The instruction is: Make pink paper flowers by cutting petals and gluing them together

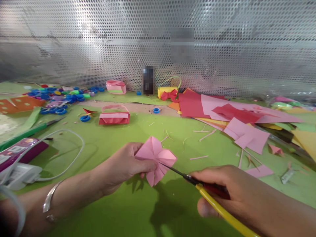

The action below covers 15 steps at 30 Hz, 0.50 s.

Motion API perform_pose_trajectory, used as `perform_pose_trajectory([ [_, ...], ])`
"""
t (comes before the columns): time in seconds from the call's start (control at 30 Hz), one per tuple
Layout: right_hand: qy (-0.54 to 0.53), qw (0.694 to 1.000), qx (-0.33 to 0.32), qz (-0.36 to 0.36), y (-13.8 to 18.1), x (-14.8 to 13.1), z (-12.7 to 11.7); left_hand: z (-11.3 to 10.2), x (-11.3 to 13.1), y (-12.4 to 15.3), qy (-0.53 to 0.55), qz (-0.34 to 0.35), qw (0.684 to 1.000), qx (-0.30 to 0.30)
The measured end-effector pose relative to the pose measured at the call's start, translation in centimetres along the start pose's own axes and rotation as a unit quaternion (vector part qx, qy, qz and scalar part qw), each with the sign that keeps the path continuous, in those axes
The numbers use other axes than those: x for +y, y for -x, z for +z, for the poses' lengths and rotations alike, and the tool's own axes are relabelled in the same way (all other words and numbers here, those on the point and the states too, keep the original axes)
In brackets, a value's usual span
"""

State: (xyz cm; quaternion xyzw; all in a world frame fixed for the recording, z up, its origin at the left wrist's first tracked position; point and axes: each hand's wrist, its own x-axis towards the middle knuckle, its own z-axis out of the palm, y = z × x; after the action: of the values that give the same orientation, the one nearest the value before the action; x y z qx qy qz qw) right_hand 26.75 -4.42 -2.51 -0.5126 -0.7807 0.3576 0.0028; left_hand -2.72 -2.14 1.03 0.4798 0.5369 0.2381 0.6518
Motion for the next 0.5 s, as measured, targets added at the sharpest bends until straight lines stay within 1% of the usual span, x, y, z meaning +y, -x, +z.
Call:
perform_pose_trajectory([
  [0.13, -0.020, 0.999, -0.030, 0.012, 0.0, 0.2, 0.1, 0.1, 0.0, 0.0, -0.007, 0.004, 1.000, 0.004],
  [0.3, -0.036, 0.999, 0.019, -0.001, -0.1, 0.4, 0.0, 0.1, 0.1, 0.0, -0.004, 0.001, 1.000, 0.004],
  [0.4, -0.069, 0.998, 0.005, -0.002, -0.2, -0.7, 0.2, 0.1, 0.1, -0.1, -0.001, 0.007, 1.000, 0.012],
  [0.5, -0.085, 0.996, 0.035, 0.009, -0.1, -1.9, 0.5, 0.1, 0.0, -0.1, 0.001, 0.016, 1.000, 0.001],
])
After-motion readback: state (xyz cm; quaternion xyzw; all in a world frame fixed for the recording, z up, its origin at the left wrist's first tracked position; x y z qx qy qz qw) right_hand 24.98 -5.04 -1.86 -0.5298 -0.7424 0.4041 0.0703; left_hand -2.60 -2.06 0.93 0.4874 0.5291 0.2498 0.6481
